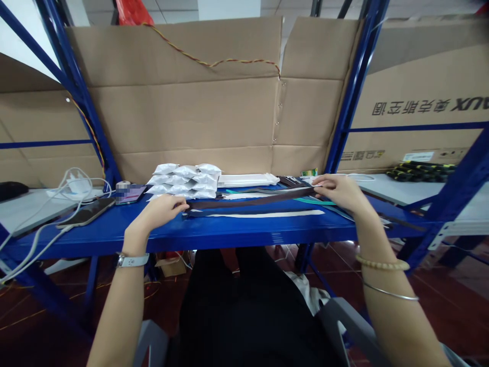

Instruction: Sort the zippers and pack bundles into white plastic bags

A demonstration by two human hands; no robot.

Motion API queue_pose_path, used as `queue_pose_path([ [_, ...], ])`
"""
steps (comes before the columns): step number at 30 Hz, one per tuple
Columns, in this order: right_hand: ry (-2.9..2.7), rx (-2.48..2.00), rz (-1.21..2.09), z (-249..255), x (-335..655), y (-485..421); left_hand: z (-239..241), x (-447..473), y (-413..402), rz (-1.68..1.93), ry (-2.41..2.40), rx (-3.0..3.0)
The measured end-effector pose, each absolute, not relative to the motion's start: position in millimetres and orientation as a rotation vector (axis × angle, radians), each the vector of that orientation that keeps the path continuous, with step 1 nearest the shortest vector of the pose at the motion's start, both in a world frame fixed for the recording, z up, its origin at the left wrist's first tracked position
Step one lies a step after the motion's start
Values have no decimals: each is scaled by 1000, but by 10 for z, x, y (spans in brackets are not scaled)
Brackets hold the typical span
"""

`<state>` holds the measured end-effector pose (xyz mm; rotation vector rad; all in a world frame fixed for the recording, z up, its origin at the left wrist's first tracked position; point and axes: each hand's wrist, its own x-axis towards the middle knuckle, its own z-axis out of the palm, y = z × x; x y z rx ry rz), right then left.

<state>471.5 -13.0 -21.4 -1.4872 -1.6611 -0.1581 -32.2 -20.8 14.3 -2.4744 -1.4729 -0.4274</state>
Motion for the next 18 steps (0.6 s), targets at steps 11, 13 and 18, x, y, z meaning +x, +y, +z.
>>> queue_pose_path([
  [11, -2328, -1345, -178, -94, 3624, 343, 85, -231, -172, -434, -1455, -2450],
  [13, -2460, -1211, -116, -72, 3327, 506, 100, -185, -202, -442, -1446, -2452],
  [18, -2556, -1106, -57, -157, 2837, 847, 111, -93, -242, -466, -1418, -2482],
])
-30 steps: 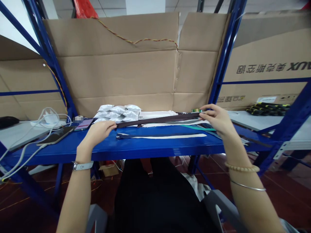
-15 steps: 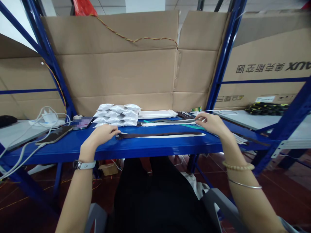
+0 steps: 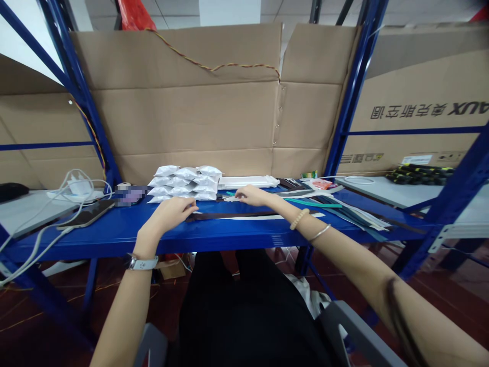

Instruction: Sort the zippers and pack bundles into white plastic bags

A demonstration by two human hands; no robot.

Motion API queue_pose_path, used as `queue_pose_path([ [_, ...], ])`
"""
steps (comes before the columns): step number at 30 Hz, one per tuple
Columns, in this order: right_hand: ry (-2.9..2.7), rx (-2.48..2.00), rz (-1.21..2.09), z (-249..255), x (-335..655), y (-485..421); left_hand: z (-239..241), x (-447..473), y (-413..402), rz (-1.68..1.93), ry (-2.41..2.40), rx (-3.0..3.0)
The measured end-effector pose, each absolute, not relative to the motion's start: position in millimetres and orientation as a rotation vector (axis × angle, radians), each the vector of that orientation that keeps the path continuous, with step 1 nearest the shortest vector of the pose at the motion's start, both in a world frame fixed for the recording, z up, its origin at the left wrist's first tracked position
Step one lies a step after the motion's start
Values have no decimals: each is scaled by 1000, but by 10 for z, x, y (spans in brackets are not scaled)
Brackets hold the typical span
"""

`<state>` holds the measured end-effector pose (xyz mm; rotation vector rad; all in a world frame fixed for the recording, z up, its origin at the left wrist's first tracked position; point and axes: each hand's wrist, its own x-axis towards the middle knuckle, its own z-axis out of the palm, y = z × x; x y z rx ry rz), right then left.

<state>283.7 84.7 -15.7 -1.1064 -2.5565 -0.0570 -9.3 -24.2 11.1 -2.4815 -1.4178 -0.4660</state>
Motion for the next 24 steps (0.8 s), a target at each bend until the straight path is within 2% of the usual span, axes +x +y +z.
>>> queue_pose_path([
  [12, -2475, -1154, -73, -305, 2755, 936, 91, 51, -280, -497, -1342, -2533],
  [24, -2171, -1164, 141, 131, 2947, 642, 21, 228, -297, -576, -1323, -2557],
])
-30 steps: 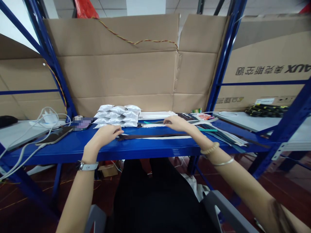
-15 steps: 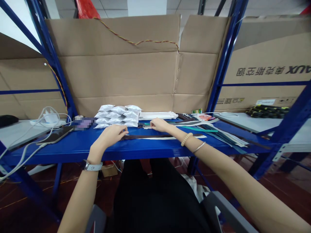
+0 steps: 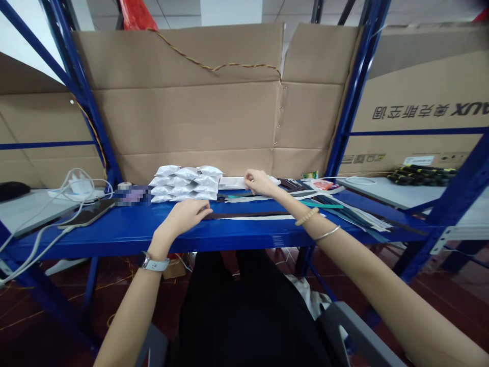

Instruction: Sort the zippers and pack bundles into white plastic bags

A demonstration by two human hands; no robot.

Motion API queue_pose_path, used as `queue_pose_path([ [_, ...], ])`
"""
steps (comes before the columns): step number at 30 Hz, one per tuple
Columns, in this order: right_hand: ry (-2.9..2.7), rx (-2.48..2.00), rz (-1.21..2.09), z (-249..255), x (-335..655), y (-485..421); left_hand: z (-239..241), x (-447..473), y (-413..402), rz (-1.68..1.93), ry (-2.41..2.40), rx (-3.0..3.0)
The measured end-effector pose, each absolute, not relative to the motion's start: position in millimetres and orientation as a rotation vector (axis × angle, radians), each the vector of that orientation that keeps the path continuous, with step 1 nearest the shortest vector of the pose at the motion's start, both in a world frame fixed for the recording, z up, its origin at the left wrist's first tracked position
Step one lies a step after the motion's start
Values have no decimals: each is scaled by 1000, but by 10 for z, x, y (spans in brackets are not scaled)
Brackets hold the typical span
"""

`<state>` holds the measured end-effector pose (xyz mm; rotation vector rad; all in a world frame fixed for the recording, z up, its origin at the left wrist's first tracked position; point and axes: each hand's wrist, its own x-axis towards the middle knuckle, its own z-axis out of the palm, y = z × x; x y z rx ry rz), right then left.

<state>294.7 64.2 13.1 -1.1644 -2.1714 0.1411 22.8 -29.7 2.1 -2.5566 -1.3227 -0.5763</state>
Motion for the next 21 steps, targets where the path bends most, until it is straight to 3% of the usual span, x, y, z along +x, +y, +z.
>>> queue_pose_path([
  [7, -2146, -945, 77, 111, 2839, 75, -43, 572, -374, -951, -1397, -2569],
  [14, -2014, -842, 219, -165, 2768, -348, -178, 799, -382, -1230, -1480, -2588],
  [21, -1865, -832, 374, -373, 2777, -420, -154, 894, -488, -1185, -1469, -2646],
])
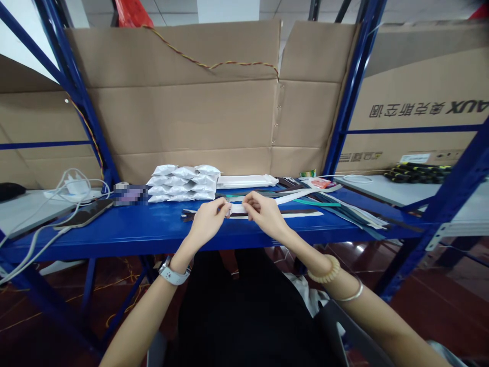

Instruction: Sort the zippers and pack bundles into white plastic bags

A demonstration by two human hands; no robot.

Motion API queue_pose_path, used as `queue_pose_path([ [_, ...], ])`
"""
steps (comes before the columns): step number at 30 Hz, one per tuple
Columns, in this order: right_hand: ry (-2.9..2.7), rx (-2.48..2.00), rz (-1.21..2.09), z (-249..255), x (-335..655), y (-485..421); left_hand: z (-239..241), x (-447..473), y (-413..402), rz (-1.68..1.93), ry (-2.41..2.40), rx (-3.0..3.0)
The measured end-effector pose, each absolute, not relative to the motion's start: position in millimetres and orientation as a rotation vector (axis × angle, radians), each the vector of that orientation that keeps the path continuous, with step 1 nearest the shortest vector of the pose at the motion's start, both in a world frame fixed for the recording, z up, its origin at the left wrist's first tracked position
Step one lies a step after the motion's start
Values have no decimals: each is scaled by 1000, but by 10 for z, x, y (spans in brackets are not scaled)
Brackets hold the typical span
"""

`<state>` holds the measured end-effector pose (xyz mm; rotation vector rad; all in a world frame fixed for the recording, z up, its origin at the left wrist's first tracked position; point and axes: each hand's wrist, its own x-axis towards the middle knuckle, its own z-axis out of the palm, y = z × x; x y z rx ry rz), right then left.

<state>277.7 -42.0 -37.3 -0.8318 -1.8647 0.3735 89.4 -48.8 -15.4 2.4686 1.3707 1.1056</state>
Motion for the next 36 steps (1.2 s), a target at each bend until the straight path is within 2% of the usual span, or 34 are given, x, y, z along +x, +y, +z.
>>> queue_pose_path([
  [2, -1849, -843, 391, -408, 2775, -456, -147, 924, -526, 1139, 1442, 2497],
  [7, -1799, -861, 178, -402, 2774, -563, -164, 990, -579, 1223, 1685, 2727],
  [14, -1892, -822, 724, -410, 2712, -550, -222, 1038, -554, 1329, 1590, 3240],
  [17, -1863, -782, 810, -427, 2705, -531, -231, 1031, -539, 1357, 1510, 3362],
  [27, -1948, -954, 212, -326, 2754, -589, -291, 1060, -533, 1357, 1512, 3460],
  [36, -1995, -1080, 28, -312, 2772, -597, -302, 1063, -498, 1386, 1394, 3537],
])
